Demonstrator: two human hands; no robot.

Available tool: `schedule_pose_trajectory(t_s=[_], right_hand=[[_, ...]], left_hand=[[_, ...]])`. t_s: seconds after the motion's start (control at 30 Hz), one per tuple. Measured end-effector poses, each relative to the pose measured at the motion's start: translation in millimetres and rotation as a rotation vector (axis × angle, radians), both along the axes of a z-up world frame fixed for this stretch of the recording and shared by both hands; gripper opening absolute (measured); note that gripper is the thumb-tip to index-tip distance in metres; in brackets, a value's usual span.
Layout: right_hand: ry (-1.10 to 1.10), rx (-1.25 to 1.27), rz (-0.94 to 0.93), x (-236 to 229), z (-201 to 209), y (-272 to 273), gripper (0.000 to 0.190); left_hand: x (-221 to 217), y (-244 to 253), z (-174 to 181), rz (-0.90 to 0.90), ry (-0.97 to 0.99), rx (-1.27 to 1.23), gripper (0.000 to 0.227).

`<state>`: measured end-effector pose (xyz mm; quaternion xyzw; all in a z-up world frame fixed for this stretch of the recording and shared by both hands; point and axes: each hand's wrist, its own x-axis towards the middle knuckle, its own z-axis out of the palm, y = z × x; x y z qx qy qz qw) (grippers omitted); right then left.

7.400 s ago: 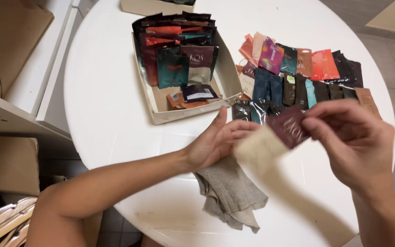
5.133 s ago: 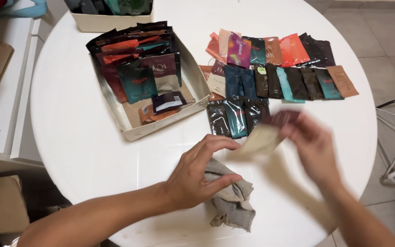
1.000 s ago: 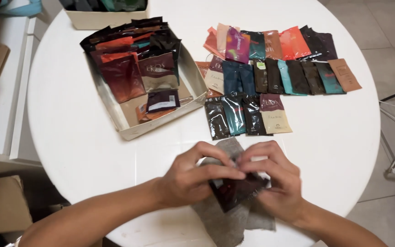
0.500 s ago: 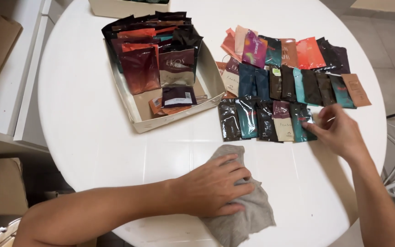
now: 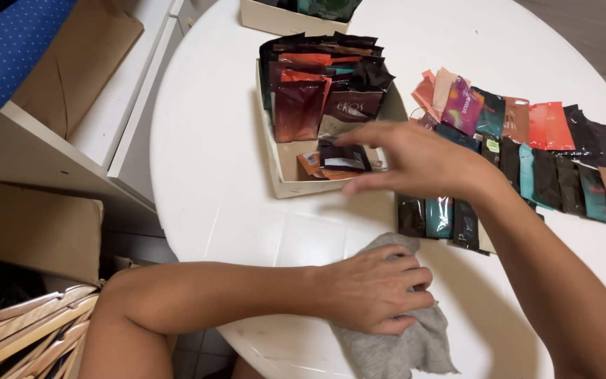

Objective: Sorting and cleaning cosmetic sample packets and arranging them on a table and in a box

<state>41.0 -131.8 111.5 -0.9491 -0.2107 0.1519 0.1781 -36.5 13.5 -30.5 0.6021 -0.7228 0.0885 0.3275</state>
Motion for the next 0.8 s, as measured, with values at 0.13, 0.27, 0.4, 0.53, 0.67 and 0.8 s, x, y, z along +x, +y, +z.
schedule_pose_trajectory(t_s=[0.13,0.27,0.4,0.53,0.67,0.8], right_hand=[[0.115,-0.16,0.017,11.7,-14.5,12.4,0.107],[-0.109,-0.023,0.044,4.6,-12.7,-3.6,0.052],[-0.416,0.332,-0.182,-23.3,7.6,-24.9,0.011],[-0.177,0.636,-0.498,-61.2,13.7,-50.7,0.025],[-0.02,0.811,-0.644,-95.5,-2.1,-64.2,0.037],[-0.043,0.937,-0.657,-131.0,-15.5,-89.8,0.034]], left_hand=[[4.3,-1.2,-2.0,0.023,-0.009,0.008,0.028],[10.9,2.0,12.1,-0.022,0.195,0.033,0.042],[20.8,6.6,37.9,-0.071,0.812,0.195,0.05],[33.6,-17.1,14.1,-0.3,1.519,0.134,0.051],[38.2,-10.8,33.1,-0.563,1.92,0.342,0.056],[40.8,-10.2,25.1,-0.774,1.625,0.426,0.09]])
